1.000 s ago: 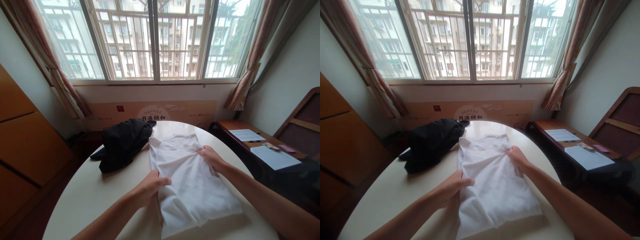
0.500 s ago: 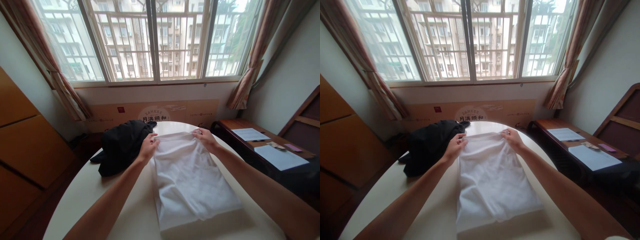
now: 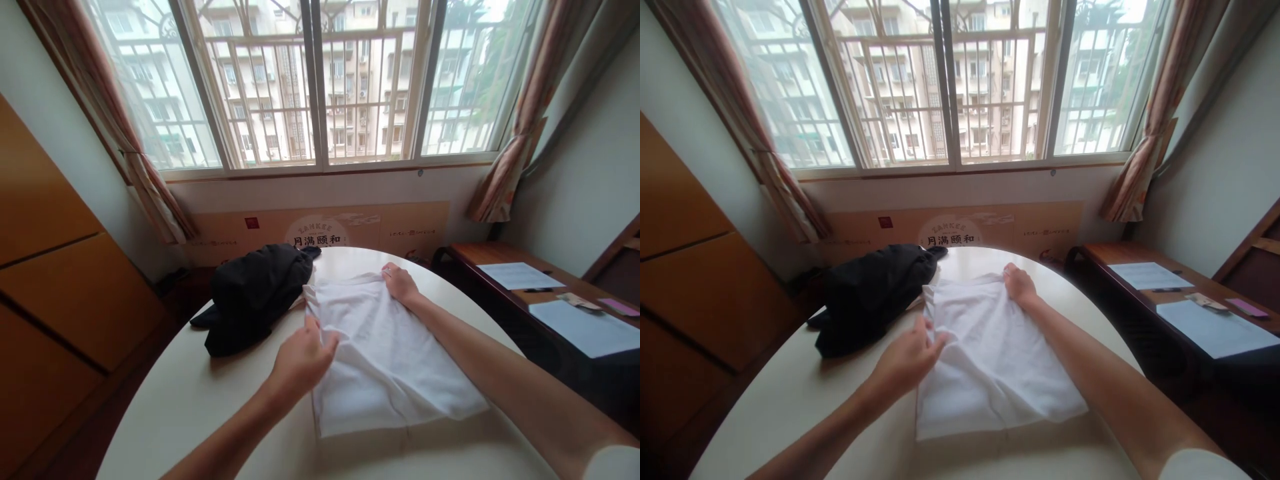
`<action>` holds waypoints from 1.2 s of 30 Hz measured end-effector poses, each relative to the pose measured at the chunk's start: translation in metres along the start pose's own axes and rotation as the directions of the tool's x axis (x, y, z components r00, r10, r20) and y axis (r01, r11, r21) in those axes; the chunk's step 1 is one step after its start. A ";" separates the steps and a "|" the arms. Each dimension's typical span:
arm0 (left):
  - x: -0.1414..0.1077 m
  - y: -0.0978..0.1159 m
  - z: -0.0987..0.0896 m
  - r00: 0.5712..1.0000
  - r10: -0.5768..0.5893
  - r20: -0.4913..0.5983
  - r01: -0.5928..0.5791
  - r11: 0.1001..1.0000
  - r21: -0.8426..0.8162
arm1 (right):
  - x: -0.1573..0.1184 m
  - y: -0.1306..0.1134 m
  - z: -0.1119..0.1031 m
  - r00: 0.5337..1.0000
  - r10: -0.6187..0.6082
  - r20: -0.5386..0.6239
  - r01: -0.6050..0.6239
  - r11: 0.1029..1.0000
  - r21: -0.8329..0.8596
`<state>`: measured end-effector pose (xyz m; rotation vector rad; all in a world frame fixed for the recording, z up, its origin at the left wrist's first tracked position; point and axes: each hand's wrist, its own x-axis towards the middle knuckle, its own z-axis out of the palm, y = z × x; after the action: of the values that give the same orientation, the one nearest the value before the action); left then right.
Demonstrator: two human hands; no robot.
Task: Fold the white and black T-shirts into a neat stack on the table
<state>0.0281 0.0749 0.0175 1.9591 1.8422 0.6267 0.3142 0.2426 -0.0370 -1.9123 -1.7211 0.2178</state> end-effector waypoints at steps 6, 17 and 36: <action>-0.071 -0.003 -0.012 0.936 -0.023 0.352 0.017 1.000 0.021 | -0.005 -0.004 -0.001 0.999 0.009 0.031 -0.006 0.995 -0.095; -0.072 -0.005 -0.031 0.853 0.080 0.516 -0.040 0.995 -0.089 | -0.031 -0.036 -0.016 0.997 -0.077 0.023 0.080 0.966 -0.245; -0.098 0.017 -0.016 0.785 0.468 0.406 -0.566 0.808 0.164 | -0.106 -0.063 0.017 0.893 -0.309 0.328 0.352 0.932 -0.081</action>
<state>0.0291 -0.0242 0.0336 2.6049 1.2107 0.1336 0.2339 0.1480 -0.0452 -1.7068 -2.2978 0.2872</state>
